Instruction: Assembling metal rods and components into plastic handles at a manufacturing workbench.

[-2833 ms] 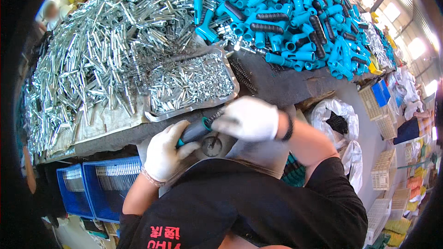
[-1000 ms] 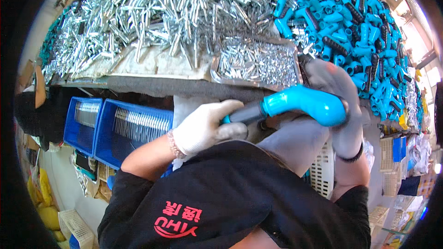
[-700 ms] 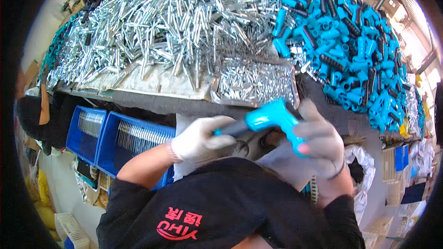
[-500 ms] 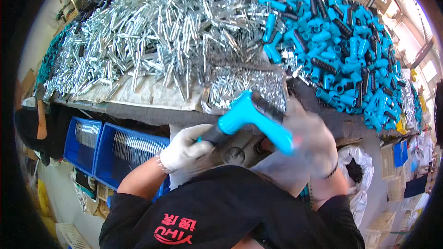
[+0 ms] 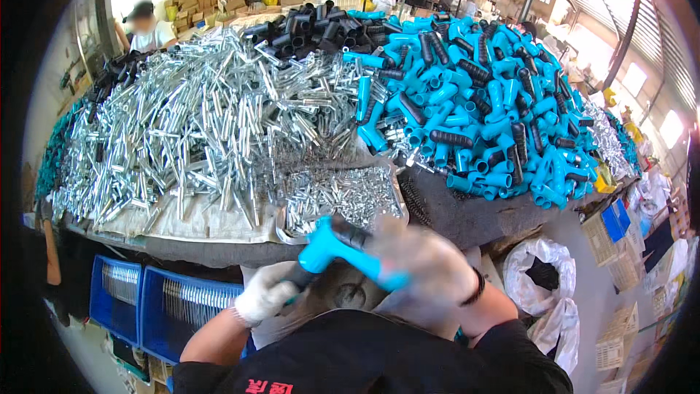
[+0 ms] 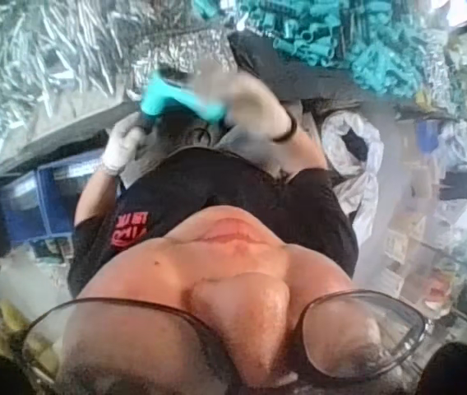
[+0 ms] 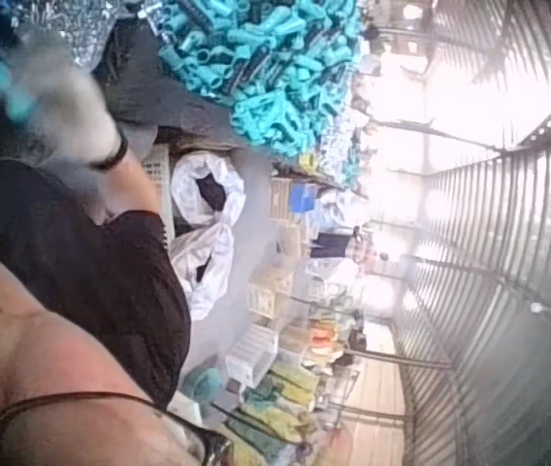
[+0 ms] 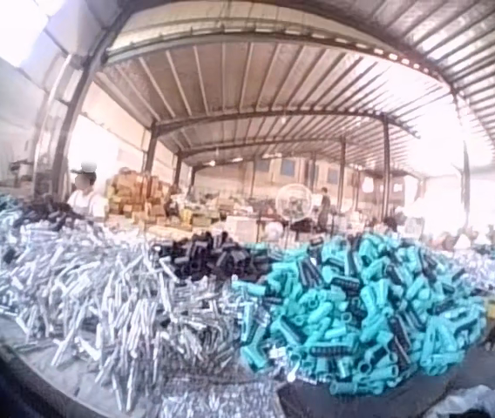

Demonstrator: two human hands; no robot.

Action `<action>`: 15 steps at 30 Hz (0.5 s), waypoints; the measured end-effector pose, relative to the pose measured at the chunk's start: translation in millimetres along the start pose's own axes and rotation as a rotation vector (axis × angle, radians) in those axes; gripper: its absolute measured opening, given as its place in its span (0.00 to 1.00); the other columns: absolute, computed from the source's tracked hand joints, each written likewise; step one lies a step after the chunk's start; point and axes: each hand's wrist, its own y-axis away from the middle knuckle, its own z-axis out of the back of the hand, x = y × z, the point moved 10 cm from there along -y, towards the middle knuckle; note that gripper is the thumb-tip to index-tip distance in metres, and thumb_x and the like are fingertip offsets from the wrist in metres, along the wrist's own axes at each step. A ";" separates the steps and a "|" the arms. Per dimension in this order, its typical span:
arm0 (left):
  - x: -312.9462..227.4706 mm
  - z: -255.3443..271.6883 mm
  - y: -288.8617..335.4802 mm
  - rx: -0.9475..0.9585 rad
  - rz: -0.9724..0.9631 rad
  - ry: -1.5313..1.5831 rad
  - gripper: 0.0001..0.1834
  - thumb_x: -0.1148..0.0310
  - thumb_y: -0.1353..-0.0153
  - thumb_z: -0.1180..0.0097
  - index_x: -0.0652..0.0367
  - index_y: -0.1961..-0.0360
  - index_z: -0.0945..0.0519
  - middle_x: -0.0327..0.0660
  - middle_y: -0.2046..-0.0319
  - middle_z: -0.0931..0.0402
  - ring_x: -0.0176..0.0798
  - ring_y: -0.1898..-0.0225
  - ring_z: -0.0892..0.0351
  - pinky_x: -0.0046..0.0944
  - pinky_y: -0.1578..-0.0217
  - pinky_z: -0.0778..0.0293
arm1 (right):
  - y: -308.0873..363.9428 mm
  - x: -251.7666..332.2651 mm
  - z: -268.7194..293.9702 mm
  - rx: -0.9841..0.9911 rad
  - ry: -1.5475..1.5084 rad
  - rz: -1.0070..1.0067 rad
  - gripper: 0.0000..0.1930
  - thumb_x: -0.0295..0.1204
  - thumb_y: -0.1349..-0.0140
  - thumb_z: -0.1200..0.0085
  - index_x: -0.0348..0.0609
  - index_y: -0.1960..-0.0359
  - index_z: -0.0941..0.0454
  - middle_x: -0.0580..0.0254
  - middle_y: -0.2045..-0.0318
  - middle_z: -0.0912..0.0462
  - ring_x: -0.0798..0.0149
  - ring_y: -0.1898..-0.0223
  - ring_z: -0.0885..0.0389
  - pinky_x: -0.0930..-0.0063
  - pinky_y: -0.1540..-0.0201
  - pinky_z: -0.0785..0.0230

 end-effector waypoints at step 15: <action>1.7 -25.2 -18.6 -0.314 -0.228 -0.958 0.23 0.68 0.48 0.31 0.59 0.50 0.23 0.56 0.65 0.18 0.57 0.63 0.16 0.48 0.61 0.20 | 1.1 -64.7 17.0 -0.355 0.337 -0.549 0.14 0.24 0.38 0.45 0.40 0.51 0.21 0.62 0.72 0.18 0.69 0.72 0.17 0.75 0.67 0.26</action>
